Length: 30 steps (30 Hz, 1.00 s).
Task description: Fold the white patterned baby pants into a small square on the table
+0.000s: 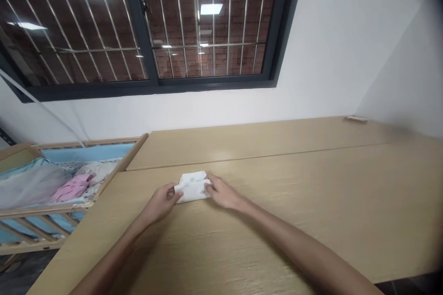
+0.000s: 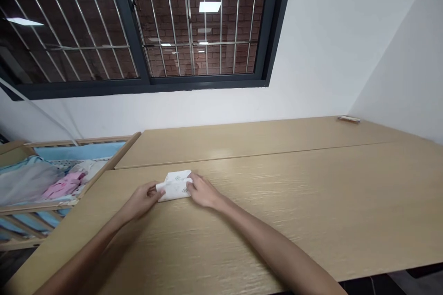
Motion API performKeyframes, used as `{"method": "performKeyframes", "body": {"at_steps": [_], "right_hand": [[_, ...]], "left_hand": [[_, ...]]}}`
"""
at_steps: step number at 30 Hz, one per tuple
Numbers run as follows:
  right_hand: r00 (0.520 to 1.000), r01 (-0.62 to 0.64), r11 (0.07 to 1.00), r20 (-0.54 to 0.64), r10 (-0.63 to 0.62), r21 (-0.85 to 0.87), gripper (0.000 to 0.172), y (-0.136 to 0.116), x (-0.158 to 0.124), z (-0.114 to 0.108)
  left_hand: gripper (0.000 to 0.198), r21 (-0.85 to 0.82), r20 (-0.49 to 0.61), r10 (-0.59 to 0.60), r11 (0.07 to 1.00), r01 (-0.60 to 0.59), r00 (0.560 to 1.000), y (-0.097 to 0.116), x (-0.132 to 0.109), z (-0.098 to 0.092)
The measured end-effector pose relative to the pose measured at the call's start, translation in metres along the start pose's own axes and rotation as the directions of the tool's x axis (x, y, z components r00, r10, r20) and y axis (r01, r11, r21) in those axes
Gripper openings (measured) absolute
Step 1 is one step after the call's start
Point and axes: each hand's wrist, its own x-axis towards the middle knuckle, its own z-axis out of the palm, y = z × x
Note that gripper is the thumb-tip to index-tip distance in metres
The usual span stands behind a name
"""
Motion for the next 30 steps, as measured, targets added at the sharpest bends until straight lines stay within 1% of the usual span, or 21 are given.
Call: {"method": "performKeyframes", "body": {"at_steps": [2, 4, 6, 9, 12, 14, 16, 18, 19, 20, 21, 23, 24, 26, 27, 30], "right_hand": [[0.996, -0.04, 0.999, -0.075, 0.042, 0.024, 0.018, 0.005, 0.017, 0.003], [0.986, -0.064, 0.997, -0.151, 0.07, 0.044, 0.016, 0.012, 0.032, 0.007], [0.974, -0.071, 0.996, -0.209, 0.082, 0.056, 0.02, 0.022, 0.043, 0.012], [0.964, -0.094, 0.994, -0.244, 0.104, 0.054, 0.027, 0.042, 0.051, 0.02], [0.959, -0.109, 0.992, -0.255, 0.121, 0.06, 0.026, 0.057, 0.056, 0.026], [0.957, -0.117, 0.991, -0.26, 0.132, 0.072, 0.027, 0.061, 0.06, 0.028], [0.951, -0.109, 0.992, -0.284, 0.123, 0.065, 0.03, 0.058, 0.063, 0.028], [0.941, -0.062, 0.998, -0.331, 0.065, 0.022, 0.032, 0.05, 0.065, 0.028], [0.938, -0.018, 1.0, -0.346, 0.011, -0.019, 0.033, 0.044, 0.065, 0.028], [0.94, 0.036, 0.997, -0.337, -0.059, -0.072, 0.034, 0.04, 0.065, 0.028], [0.945, 0.1, 0.986, -0.298, -0.136, -0.132, 0.037, 0.035, 0.063, 0.029], [0.952, 0.234, 0.942, -0.14, -0.272, -0.241, 0.044, 0.03, 0.06, 0.032], [0.949, 0.287, 0.917, -0.047, -0.311, -0.278, 0.048, 0.03, 0.058, 0.034], [0.945, 0.328, 0.891, 0.098, -0.313, -0.314, 0.056, 0.032, 0.056, 0.038], [0.946, 0.324, 0.889, 0.141, -0.293, -0.324, 0.059, 0.034, 0.055, 0.039], [0.956, 0.28, 0.898, 0.182, -0.229, -0.341, 0.065, 0.041, 0.055, 0.039]], "left_hand": [[0.041, 0.011, -0.088, -0.034, 0.999, 0.035, 0.996, -0.004, 0.018, 0.002], [0.036, 0.032, -0.152, -0.062, 0.997, 0.068, 0.986, -0.011, 0.034, 0.006], [0.029, 0.066, -0.212, -0.093, 0.992, 0.109, 0.973, -0.019, 0.047, 0.011], [0.017, 0.133, -0.277, -0.126, 0.977, 0.168, 0.953, -0.028, 0.057, 0.023], [0.014, 0.195, -0.316, -0.11, 0.964, 0.178, 0.942, -0.032, 0.056, 0.032], [0.017, 0.237, -0.343, -0.075, 0.958, 0.164, 0.936, -0.03, 0.052, 0.035], [0.028, 0.283, -0.383, -0.026, 0.948, 0.144, 0.923, -0.024, 0.047, 0.037], [0.043, 0.328, -0.41, 0.039, 0.939, 0.108, 0.911, -0.015, 0.042, 0.041], [0.049, 0.351, -0.405, 0.085, 0.934, 0.069, 0.91, -0.011, 0.04, 0.044], [0.053, 0.381, -0.378, 0.146, 0.924, 0.01, 0.914, -0.007, 0.039, 0.048], [0.058, 0.416, -0.33, 0.215, 0.907, -0.063, 0.919, -0.004, 0.037, 0.053], [0.066, 0.484, -0.219, 0.334, 0.853, -0.195, 0.917, -0.003, 0.033, 0.064], [0.07, 0.514, -0.171, 0.367, 0.825, -0.235, 0.914, -0.005, 0.032, 0.069], [0.074, 0.557, -0.109, 0.37, 0.791, -0.252, 0.922, -0.012, 0.029, 0.076], [0.075, 0.575, -0.092, 0.357, 0.781, -0.243, 0.93, -0.016, 0.029, 0.078], [0.076, 0.631, -0.059, 0.308, 0.749, -0.203, 0.95, -0.028, 0.028, 0.075]]}}
